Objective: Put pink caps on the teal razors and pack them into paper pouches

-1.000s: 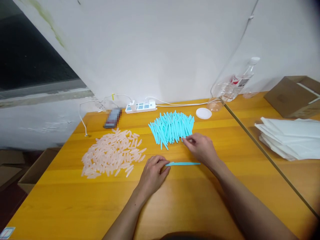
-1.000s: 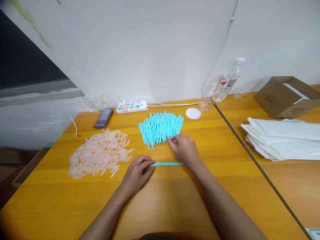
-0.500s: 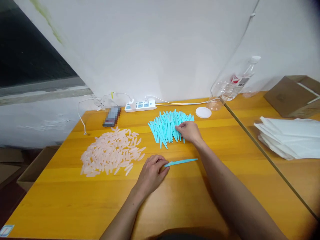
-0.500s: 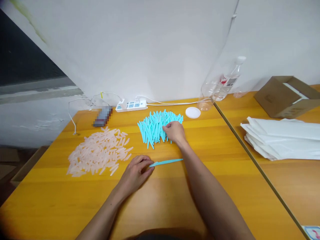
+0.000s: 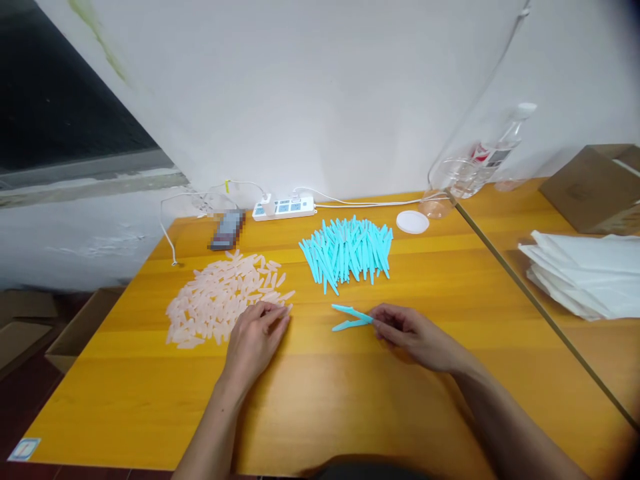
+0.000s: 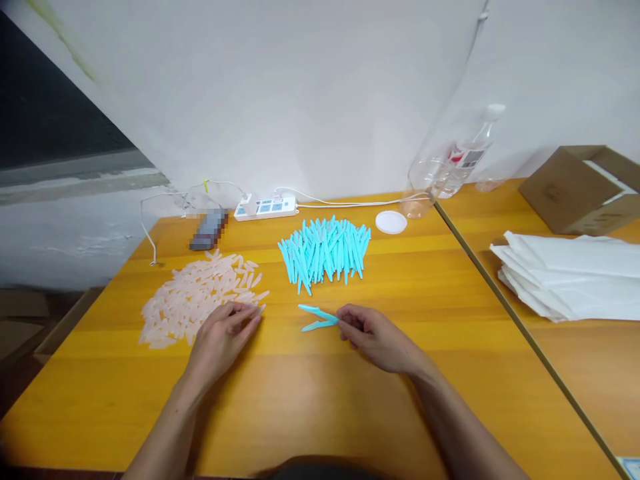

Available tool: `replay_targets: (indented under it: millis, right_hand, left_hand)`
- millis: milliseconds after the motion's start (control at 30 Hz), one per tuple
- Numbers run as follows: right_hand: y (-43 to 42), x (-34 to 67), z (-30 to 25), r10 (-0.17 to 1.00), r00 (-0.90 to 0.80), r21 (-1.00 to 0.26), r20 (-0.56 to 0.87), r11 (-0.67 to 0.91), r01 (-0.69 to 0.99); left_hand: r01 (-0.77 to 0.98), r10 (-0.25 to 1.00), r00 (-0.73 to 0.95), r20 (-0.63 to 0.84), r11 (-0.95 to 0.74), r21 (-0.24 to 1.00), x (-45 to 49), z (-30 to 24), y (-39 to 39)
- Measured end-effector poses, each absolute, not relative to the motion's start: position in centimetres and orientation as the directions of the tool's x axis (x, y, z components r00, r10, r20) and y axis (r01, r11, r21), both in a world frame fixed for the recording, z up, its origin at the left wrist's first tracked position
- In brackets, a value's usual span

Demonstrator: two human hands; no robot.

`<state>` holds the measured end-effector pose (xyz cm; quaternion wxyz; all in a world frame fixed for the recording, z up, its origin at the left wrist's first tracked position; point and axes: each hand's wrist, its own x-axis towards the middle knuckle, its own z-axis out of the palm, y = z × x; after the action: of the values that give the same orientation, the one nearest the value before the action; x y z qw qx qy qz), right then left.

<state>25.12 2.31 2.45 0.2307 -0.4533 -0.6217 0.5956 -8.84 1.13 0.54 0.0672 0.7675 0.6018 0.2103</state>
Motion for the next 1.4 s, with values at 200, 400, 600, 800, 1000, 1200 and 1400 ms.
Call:
replay_targets:
  millis: [200,400,600,800,1000,1200,1400]
  right_hand:
    - [1.9,24.3,1.8,0.823,-0.520,-0.934,-0.230,-0.037,0.356]
    - [1.8,24.7,1.3,0.809,-0.540,-0.919,-0.232,-0.001,0.393]
    - [1.8,25.0,1.3,0.806,-0.543,-0.905,-0.234,0.023,0.425]
    - [1.8,25.1,1.8,0.809,-0.543,-0.909,-0.226,0.025,0.415]
    - [1.5,24.9,1.7,0.824,-0.538,-0.871,-0.176,0.124,0.476]
    - [0.7,25.3,0.4,0.861,-0.491,-0.567,0.130,0.471,0.676]
    - [0.8,25.2,-1.4,0.821,-0.447,-0.360,0.356,0.562,0.745]
  left_hand:
    - [0.910,0.951,0.212,0.223,-0.275,0.309,-6.1,0.6,1.5]
    - [0.522,0.995,0.097,-0.033,-0.023,0.853,-4.1,1.6,0.2]
    - [-0.052,0.936,-0.066,-0.346,0.343,0.938,-1.4,1.2,-1.0]
    - [-0.165,0.913,-0.079,-0.399,0.383,0.909,-0.4,0.7,-1.8]
    - [0.023,0.923,0.030,-0.385,0.384,0.923,-0.3,0.4,-2.6]
    - [0.617,0.989,0.144,-0.034,-0.063,0.784,-0.7,0.4,-2.8]
    - [0.785,0.952,0.256,0.167,-0.306,0.538,-0.3,-0.5,-2.2]
